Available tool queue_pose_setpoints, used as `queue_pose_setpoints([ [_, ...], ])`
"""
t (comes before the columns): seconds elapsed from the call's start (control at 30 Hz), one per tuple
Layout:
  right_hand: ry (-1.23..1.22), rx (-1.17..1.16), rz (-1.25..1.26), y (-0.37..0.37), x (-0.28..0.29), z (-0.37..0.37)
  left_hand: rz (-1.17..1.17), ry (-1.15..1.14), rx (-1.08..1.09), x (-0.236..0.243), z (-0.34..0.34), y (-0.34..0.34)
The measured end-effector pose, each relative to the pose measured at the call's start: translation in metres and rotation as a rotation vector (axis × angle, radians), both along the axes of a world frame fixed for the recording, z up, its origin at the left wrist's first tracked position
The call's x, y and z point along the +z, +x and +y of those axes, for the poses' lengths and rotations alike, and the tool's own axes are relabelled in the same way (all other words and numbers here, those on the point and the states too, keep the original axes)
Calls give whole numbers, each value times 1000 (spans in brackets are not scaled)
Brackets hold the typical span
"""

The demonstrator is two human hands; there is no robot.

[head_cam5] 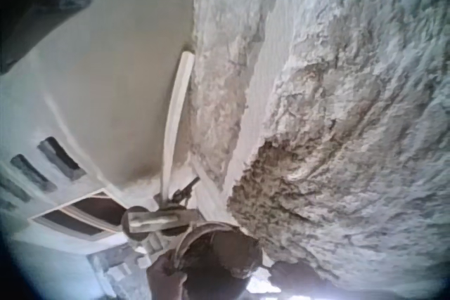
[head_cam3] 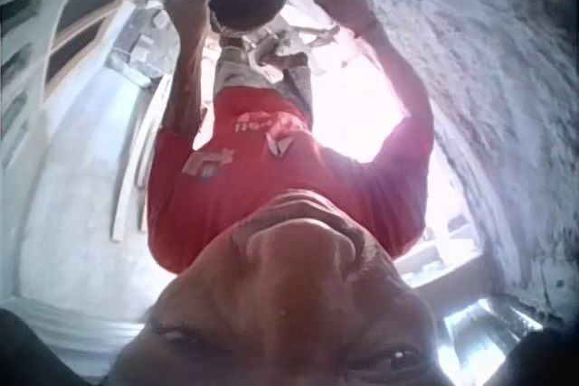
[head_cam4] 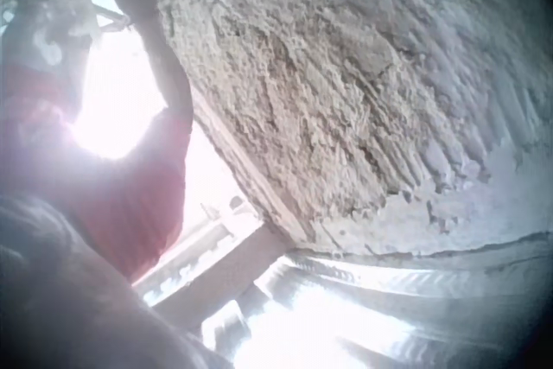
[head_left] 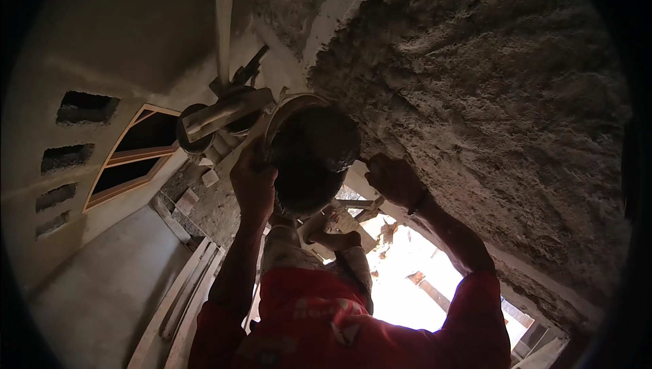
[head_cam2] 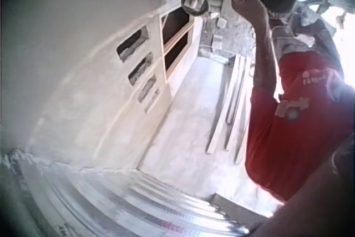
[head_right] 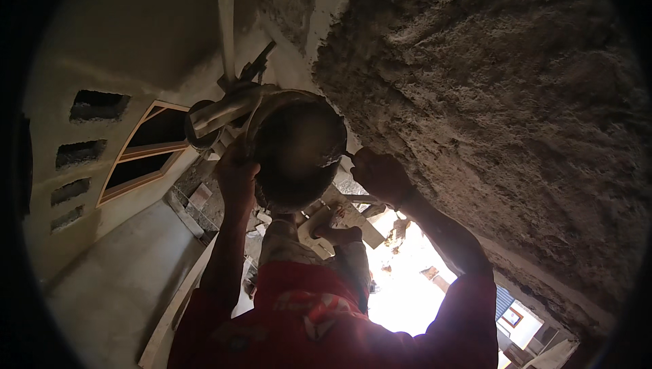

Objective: The person uses a trowel to scoop cement from a bucket and apply it to a wall.

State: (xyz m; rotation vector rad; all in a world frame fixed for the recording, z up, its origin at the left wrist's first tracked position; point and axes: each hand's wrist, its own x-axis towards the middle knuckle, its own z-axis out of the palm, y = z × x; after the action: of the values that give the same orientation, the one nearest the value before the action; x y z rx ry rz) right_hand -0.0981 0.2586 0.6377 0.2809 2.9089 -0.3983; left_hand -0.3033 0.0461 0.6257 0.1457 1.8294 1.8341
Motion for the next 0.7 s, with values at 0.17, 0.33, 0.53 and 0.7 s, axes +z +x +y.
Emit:
queue_pose_setpoints([
  [0.17,-212,-28,59,-27,65,-3,-32,-64,173,-24,-45,2],
  [0.33,-708,-58,-47,-48,131,-21,15,-213,293,-29,-95,19],
  [0.53,-1082,172,-51,-55,148,-23,352,-221,452,-63,-165,54],
  [0.7,-1150,-577,85,2,85,97,31,-132,407,-44,-166,69],
])
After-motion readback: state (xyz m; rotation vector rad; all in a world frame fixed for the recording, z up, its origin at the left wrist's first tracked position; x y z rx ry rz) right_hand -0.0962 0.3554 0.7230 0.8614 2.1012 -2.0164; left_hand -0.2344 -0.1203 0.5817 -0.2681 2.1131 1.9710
